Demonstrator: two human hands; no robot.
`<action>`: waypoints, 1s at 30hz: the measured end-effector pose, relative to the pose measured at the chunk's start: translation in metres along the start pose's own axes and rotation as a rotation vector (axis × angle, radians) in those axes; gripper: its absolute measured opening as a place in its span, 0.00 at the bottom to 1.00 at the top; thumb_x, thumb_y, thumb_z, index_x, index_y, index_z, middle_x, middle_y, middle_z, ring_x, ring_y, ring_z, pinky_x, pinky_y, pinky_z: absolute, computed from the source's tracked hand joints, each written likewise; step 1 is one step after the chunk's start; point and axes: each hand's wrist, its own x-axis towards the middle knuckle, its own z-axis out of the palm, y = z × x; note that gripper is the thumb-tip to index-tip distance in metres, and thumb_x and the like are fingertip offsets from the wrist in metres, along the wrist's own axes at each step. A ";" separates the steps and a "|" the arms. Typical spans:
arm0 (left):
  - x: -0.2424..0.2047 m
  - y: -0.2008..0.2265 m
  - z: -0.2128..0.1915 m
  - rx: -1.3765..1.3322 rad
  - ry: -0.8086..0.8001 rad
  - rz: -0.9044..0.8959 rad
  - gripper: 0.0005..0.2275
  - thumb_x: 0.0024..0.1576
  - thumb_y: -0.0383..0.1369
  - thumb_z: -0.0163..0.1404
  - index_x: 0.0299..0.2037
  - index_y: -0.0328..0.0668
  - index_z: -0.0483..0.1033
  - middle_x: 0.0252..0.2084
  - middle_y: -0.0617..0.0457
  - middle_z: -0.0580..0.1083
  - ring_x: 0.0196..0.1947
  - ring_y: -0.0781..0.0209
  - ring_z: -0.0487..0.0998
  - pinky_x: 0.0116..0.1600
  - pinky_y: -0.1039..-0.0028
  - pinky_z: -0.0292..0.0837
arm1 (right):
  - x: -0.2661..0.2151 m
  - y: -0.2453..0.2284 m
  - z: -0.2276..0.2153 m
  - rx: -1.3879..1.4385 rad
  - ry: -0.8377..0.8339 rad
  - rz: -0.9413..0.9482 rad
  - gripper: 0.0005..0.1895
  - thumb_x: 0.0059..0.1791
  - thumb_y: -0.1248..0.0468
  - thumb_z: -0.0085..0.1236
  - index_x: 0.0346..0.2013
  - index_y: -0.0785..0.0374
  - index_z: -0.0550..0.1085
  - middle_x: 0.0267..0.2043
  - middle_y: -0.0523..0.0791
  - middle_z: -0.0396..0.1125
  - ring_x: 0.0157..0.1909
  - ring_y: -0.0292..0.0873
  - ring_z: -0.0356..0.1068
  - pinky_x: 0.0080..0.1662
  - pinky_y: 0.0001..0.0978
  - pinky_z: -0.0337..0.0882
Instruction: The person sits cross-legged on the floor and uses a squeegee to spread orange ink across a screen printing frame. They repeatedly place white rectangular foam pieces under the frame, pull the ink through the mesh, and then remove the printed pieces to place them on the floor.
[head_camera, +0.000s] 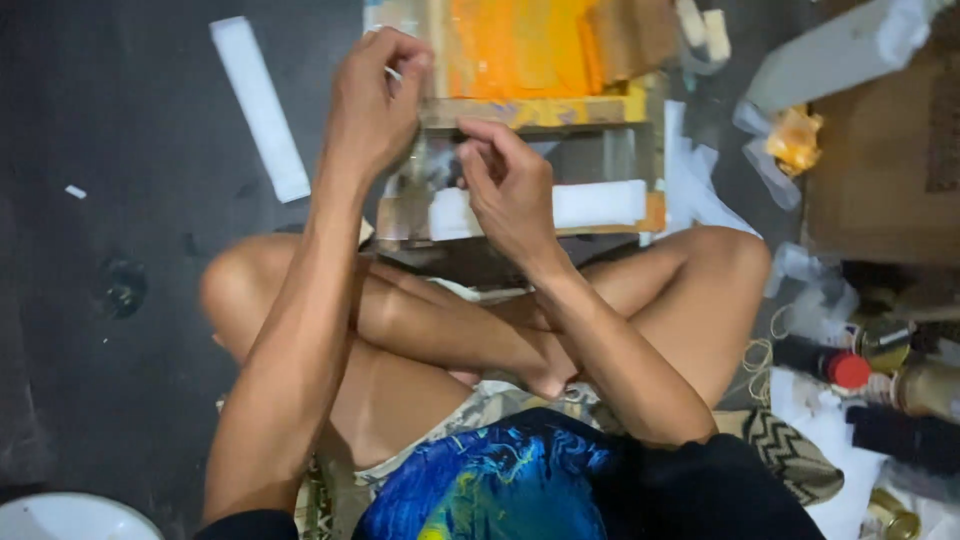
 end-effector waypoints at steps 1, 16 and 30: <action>0.003 0.012 0.016 -0.003 -0.011 0.012 0.06 0.64 0.28 0.44 0.40 0.38 0.75 0.38 0.48 0.73 0.38 0.52 0.74 0.44 0.65 0.66 | -0.006 -0.002 -0.015 0.001 0.017 -0.002 0.14 0.56 0.59 0.52 0.52 0.64 0.75 0.45 0.41 0.74 0.37 0.29 0.71 0.39 0.23 0.81; -0.033 0.057 0.111 0.285 -0.576 -0.254 0.11 0.57 0.37 0.60 0.49 0.50 0.83 0.43 0.48 0.71 0.50 0.38 0.69 0.52 0.51 0.63 | -0.041 0.045 -0.136 -0.727 0.064 -0.300 0.10 0.53 0.59 0.62 0.50 0.49 0.79 0.48 0.38 0.69 0.54 0.48 0.66 0.47 0.45 0.62; -0.030 0.072 0.109 0.322 -0.636 -0.300 0.04 0.56 0.36 0.60 0.35 0.50 0.79 0.34 0.53 0.74 0.46 0.43 0.73 0.49 0.50 0.67 | -0.041 0.052 -0.134 -0.760 -0.062 -0.176 0.09 0.54 0.49 0.58 0.47 0.41 0.77 0.48 0.37 0.67 0.57 0.48 0.65 0.52 0.52 0.53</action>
